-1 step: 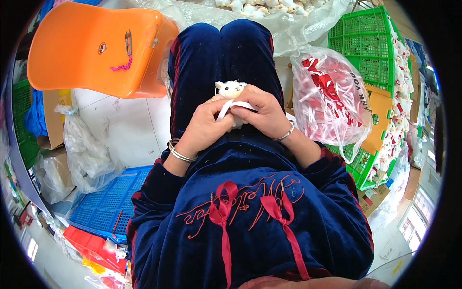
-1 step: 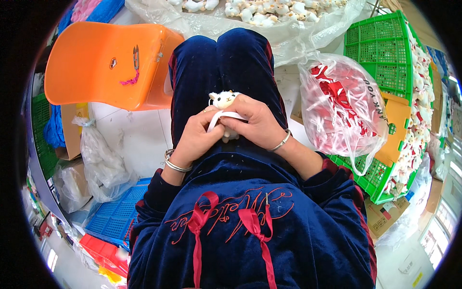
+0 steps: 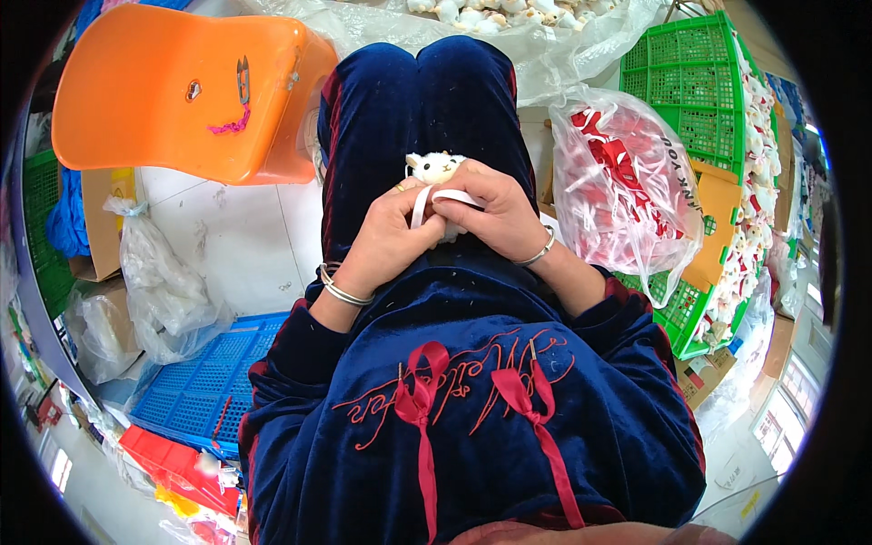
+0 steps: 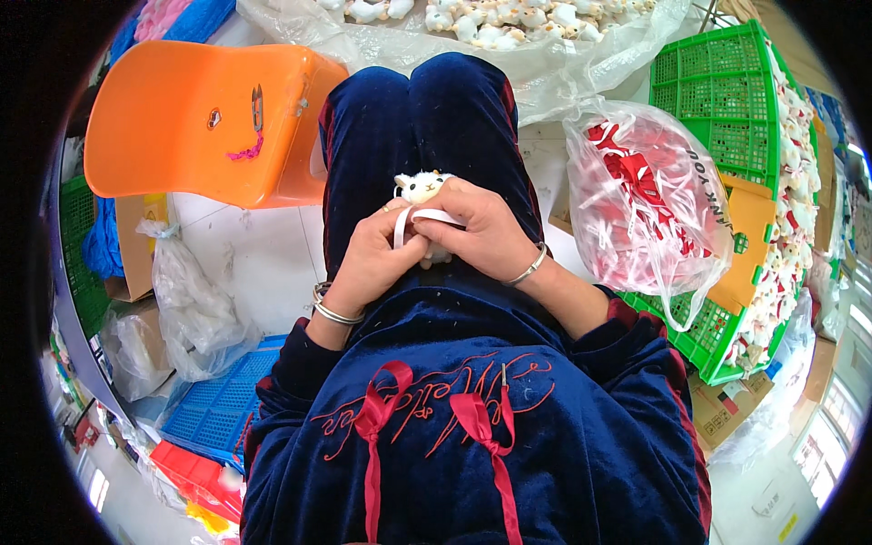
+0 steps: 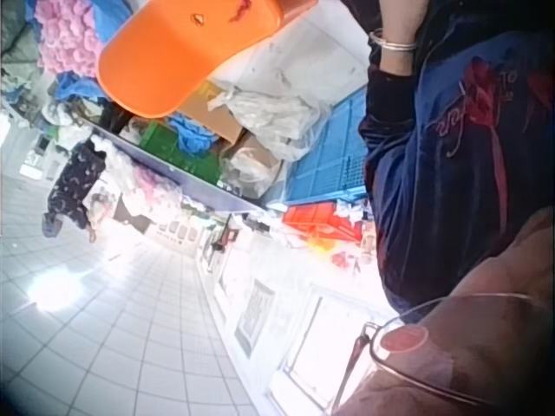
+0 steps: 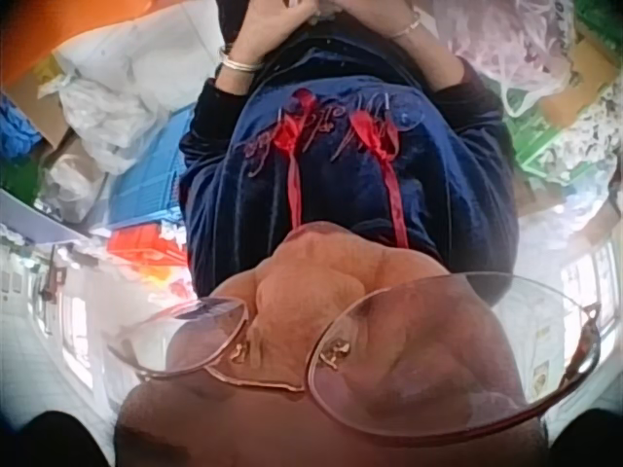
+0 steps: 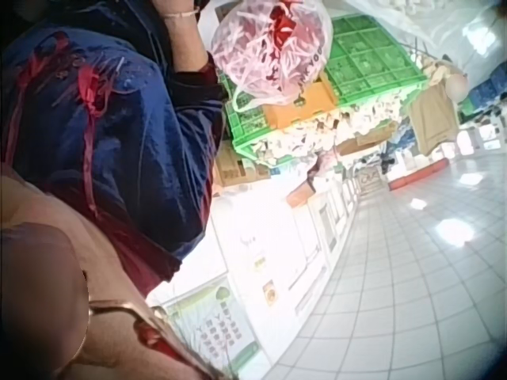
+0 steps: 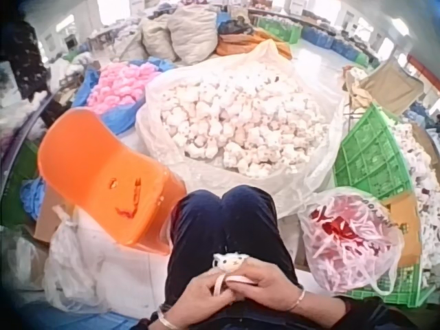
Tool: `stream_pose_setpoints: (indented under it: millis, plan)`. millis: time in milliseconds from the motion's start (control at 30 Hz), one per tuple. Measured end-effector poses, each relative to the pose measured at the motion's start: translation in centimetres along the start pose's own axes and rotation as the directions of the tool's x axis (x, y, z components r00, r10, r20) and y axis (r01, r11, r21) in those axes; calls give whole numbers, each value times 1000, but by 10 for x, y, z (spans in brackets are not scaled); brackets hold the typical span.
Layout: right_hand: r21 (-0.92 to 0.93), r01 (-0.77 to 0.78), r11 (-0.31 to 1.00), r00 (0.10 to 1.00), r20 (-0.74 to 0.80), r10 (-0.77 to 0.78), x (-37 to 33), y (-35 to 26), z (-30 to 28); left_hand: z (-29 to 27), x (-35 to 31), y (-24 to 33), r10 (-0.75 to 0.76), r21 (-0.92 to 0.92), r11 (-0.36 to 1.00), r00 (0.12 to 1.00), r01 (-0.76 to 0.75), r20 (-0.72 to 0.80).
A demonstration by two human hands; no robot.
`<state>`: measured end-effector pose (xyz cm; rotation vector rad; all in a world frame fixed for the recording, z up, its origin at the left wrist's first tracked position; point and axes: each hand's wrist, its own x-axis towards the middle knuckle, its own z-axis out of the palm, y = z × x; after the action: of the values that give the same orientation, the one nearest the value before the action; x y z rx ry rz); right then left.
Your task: The person sits on the floor and ties white ribbons around the necks of small white stuffed toys. They pick up each toy, wrap the ribbon, and place the finished toy on an orange stool.
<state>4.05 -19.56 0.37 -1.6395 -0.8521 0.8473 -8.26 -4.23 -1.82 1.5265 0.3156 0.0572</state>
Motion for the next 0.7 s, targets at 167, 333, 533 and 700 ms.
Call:
stream_pose_setpoints:
  millis: [167,333,533,700]
  plan:
    - [382,-219,898,974,33,223,6,2,-13,8,-5,1,-272,-135,956,960,262,-67]
    - [33,-113,993,992,-46,114,7,5,-15,11,-4,-6,-194,-173,969,977,176,-89]
    - [-174,-32,984,996,-82,18,13,-3,-5,9,-7,0,-170,-75,984,980,162,-106]
    - [302,-282,911,935,-125,331,13,1,-12,12,1,-14,304,273,930,933,-245,-196]
